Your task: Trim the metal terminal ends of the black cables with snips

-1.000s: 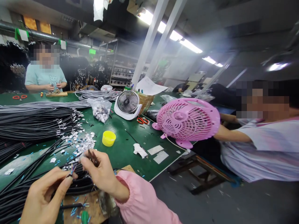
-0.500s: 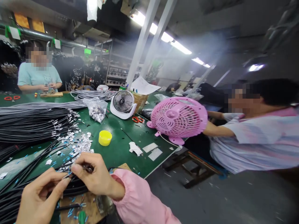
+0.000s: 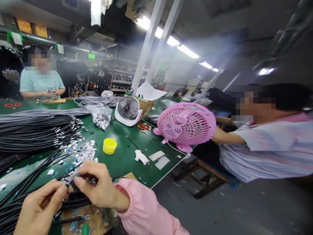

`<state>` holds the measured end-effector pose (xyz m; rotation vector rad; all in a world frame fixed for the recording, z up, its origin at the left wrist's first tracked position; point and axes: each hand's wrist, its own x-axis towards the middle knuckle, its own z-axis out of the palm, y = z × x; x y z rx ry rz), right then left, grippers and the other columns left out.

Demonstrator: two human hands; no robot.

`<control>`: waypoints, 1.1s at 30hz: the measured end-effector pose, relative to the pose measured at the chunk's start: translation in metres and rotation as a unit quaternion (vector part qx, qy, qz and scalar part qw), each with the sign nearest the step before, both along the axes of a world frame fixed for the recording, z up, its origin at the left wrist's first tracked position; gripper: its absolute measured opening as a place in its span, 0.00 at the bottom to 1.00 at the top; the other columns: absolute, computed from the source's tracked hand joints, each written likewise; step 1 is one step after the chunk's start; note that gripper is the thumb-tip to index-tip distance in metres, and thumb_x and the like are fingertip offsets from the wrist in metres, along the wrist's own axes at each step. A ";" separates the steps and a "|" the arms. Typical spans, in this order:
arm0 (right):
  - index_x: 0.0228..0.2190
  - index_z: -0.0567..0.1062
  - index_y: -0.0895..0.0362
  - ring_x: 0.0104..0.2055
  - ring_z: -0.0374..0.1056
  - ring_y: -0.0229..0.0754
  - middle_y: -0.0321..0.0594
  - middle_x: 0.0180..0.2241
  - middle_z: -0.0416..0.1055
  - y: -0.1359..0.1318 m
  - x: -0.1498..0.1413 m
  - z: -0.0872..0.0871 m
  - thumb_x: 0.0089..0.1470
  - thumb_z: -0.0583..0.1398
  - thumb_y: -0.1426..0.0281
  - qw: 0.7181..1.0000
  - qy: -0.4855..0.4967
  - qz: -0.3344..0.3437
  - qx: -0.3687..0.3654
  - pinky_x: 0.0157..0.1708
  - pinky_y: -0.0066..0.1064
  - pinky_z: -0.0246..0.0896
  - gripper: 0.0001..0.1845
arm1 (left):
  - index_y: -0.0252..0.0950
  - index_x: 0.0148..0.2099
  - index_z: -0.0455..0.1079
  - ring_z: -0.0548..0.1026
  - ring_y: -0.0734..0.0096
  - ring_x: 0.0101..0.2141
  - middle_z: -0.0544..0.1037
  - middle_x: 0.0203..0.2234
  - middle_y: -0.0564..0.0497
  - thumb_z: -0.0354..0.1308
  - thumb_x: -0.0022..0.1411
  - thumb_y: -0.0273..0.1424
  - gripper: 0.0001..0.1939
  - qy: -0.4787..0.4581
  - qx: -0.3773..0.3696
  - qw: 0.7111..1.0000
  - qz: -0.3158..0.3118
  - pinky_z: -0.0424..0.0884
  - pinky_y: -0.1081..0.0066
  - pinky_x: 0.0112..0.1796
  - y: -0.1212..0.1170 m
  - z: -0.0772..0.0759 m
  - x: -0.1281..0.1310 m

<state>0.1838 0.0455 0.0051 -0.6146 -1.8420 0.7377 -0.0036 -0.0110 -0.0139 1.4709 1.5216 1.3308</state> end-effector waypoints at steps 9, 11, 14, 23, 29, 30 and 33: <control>0.35 0.80 0.56 0.30 0.71 0.40 0.38 0.30 0.77 0.002 0.002 0.000 0.64 0.64 0.64 0.997 0.012 0.043 -0.063 0.31 0.28 0.69 0.09 | 0.44 0.35 0.82 0.83 0.59 0.27 0.81 0.20 0.54 0.66 0.52 0.62 0.26 0.055 0.047 0.993 0.092 0.78 0.72 0.25 -0.004 -0.018 0.009; 0.35 0.81 0.56 0.30 0.71 0.41 0.40 0.31 0.78 0.003 0.003 -0.007 0.64 0.64 0.61 0.995 0.038 0.056 -0.078 0.32 0.29 0.70 0.11 | 0.44 0.35 0.82 0.83 0.60 0.27 0.83 0.22 0.54 0.68 0.52 0.60 0.24 0.025 0.044 0.995 0.091 0.79 0.72 0.26 -0.002 -0.011 0.009; 0.31 0.80 0.56 0.26 0.67 0.39 0.38 0.27 0.75 0.003 0.004 -0.012 0.61 0.66 0.62 0.995 0.060 0.044 -0.059 0.28 0.30 0.67 0.10 | 0.45 0.33 0.82 0.82 0.63 0.27 0.85 0.27 0.56 0.73 0.47 0.56 0.22 -0.033 0.044 0.996 0.065 0.80 0.73 0.29 0.000 -0.003 0.008; 0.34 0.84 0.56 0.27 0.68 0.40 0.39 0.27 0.76 -0.002 0.003 0.001 0.63 0.62 0.66 0.999 0.036 -0.025 0.004 0.27 0.29 0.64 0.11 | 0.41 0.23 0.78 0.75 0.71 0.20 0.76 0.17 0.53 0.64 0.50 0.69 0.34 -0.024 0.024 0.999 0.002 0.73 0.79 0.21 -0.001 0.022 0.016; 0.33 0.83 0.56 0.25 0.67 0.39 0.38 0.26 0.74 0.001 0.004 -0.011 0.62 0.65 0.68 0.998 -0.016 -0.042 0.035 0.26 0.28 0.64 0.07 | 0.38 0.14 0.67 0.62 0.76 0.14 0.63 0.11 0.54 0.58 0.38 0.78 0.43 -0.023 -0.054 0.998 -0.014 0.64 0.77 0.12 0.001 0.049 0.026; 0.35 0.83 0.56 0.26 0.68 0.39 0.38 0.27 0.75 0.002 0.004 -0.016 0.62 0.65 0.67 0.999 -0.011 -0.038 0.032 0.27 0.29 0.66 0.07 | 0.39 0.13 0.65 0.60 0.77 0.14 0.61 0.11 0.55 0.56 0.36 0.79 0.44 -0.019 -0.065 0.998 -0.010 0.62 0.76 0.12 0.001 0.052 0.027; 0.38 0.84 0.56 0.26 0.69 0.40 0.39 0.28 0.76 0.007 0.003 -0.029 0.60 0.68 0.61 0.999 -0.014 -0.005 0.034 0.27 0.30 0.68 0.11 | 0.40 0.12 0.61 0.55 0.77 0.15 0.57 0.12 0.57 0.52 0.36 0.81 0.45 -0.002 -0.086 0.996 -0.011 0.61 0.75 0.12 -0.001 0.052 0.026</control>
